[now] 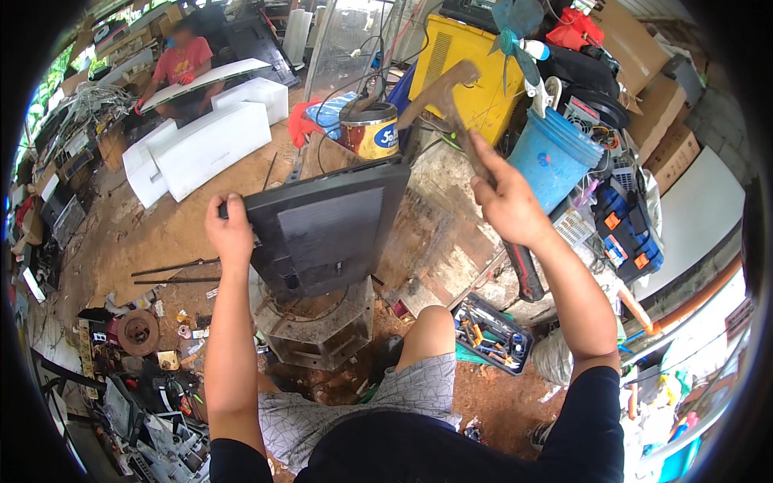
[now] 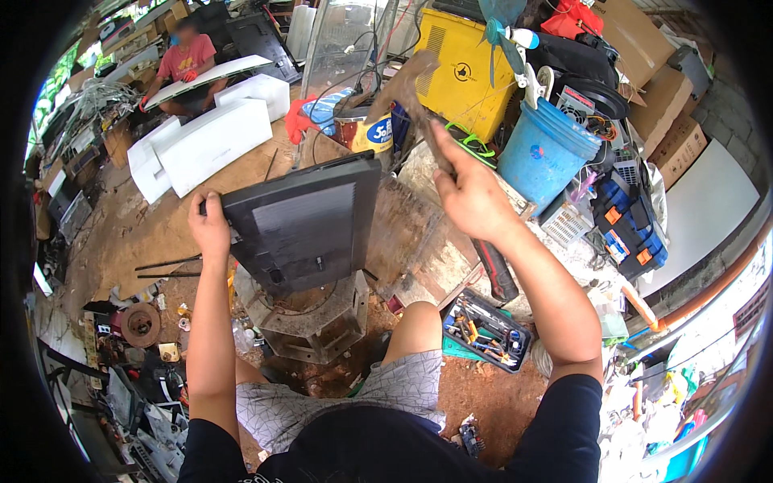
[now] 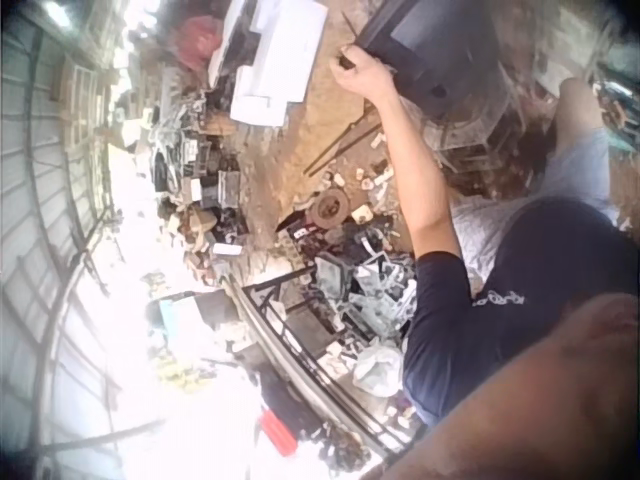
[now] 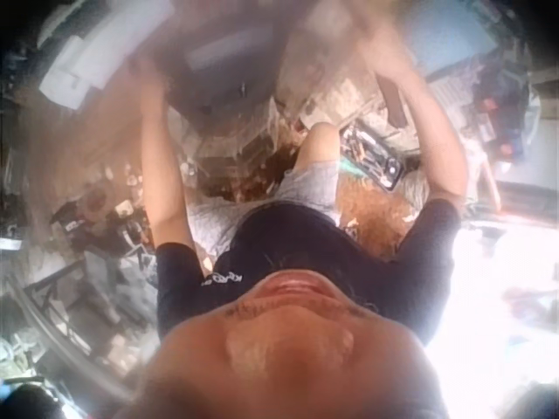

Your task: The person disassembles an electronic monitor using a screwdriver and a hammer, removing the back casing, the internal frame, and the screen panel.

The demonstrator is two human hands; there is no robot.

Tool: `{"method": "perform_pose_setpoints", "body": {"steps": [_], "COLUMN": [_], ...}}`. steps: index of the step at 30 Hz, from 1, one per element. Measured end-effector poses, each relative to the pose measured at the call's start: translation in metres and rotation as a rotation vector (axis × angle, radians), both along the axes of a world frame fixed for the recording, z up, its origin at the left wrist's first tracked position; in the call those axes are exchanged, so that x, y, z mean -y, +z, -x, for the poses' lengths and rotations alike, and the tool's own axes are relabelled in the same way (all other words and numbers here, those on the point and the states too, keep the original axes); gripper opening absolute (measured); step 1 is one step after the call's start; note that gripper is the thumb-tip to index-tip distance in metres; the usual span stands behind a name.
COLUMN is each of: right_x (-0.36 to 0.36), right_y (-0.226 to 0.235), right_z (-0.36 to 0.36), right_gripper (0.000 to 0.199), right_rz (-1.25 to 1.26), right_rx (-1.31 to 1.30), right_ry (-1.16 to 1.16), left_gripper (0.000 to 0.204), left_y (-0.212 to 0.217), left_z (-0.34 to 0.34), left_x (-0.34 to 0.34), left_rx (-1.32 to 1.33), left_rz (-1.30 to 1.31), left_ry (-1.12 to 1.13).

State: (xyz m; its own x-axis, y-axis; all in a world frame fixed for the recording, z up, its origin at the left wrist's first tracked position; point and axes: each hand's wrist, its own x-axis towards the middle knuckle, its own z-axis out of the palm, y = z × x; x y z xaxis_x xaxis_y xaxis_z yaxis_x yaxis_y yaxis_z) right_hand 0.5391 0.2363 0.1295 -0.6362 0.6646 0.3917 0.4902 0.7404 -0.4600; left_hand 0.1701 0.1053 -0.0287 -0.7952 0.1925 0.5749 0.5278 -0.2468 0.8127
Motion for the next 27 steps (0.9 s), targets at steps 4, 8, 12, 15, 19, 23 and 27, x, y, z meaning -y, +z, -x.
{"method": "perform_pose_setpoints", "body": {"steps": [4,8,12,15,19,23,27], "right_x": [0.002,0.015,0.024,0.031,0.035,0.038,0.045], "right_y": [0.021,0.022,-0.014,-0.038,-0.046,-0.025,-0.005], "right_z": [-0.005,-0.016,-0.036,-0.06,-0.082,-0.084,-0.056], "right_gripper": [0.063,0.063,0.064,0.065,0.065,0.065,0.065], "right_rz": [-0.028,0.2,0.211,0.29,0.316,0.353,0.429], "right_rx": [-0.204,-0.301,-0.364,-0.376,-0.426,-0.377,-0.275], "right_ry": [0.019,-0.016,-0.054,-0.073,-0.075,0.007,0.112], "left_gripper": [0.021,0.022,0.023,0.022,0.026,0.065,0.088], "left_y": [-0.012,-0.017,-0.01,0.0,0.017,0.028,0.031], "left_z": [0.002,0.0,-0.002,-0.01,-0.037,-0.068,-0.088], "left_x": [0.011,0.012,0.009,0.008,-0.002,0.002,0.022], "left_rx": [-0.029,-0.009,-0.015,0.045,-0.049,-0.119,-0.105], "left_rz": [-0.015,0.002,0.027,0.037,0.006,0.135,0.256], "left_ry": [0.094,0.132,0.157,0.132,0.186,0.151,0.095]}}
